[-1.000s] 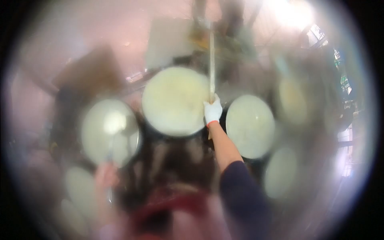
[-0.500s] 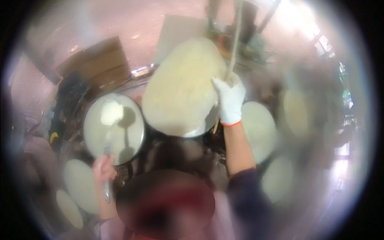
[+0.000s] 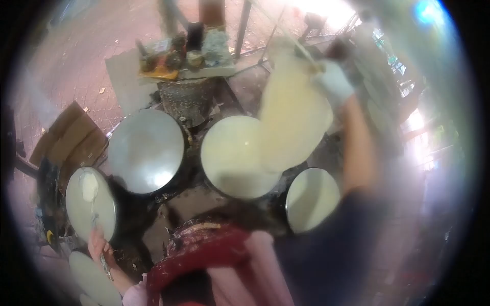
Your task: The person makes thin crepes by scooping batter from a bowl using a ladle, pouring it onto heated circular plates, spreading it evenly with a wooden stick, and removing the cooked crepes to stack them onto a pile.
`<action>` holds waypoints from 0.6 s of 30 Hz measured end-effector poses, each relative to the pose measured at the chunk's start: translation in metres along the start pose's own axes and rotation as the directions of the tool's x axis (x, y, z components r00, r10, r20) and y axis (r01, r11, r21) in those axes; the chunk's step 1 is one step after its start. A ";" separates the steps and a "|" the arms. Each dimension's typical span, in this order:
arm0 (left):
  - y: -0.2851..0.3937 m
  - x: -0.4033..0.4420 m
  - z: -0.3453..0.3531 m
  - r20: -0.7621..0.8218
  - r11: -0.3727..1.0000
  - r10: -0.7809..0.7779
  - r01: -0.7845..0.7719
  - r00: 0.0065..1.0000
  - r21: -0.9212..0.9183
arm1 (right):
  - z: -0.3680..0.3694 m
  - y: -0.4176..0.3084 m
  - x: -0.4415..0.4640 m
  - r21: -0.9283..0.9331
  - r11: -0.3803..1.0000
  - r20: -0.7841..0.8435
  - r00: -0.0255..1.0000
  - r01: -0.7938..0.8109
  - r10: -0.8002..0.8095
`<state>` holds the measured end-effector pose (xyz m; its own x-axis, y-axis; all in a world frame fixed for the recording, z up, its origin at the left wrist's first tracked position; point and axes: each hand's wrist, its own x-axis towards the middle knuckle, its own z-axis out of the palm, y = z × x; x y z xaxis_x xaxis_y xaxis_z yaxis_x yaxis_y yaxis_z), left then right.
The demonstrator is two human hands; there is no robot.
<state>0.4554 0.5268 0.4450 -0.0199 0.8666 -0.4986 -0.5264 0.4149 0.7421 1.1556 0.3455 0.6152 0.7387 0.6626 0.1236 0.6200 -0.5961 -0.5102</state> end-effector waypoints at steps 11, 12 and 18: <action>-0.061 -0.070 -0.047 0.238 0.980 0.063 -0.015 0.969 -0.197 | 0.103 0.208 0.042 -0.633 0.748 -0.078 0.946 0.197 -0.315; -0.063 -0.074 -0.054 0.366 0.959 0.053 0.055 0.929 -0.278 | 0.129 0.238 0.039 -0.627 0.755 -0.077 0.950 0.190 -0.303; -0.064 -0.116 -0.079 0.390 0.913 0.024 0.139 0.920 -0.383 | 0.220 0.320 0.013 -0.554 0.830 -0.075 0.990 0.060 -0.121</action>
<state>0.4239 0.3773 0.4200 0.3008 0.9157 -0.2663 -0.8093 0.3929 0.4366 1.3051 0.2629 0.2664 0.6759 0.6940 0.2482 0.7052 -0.7068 0.0558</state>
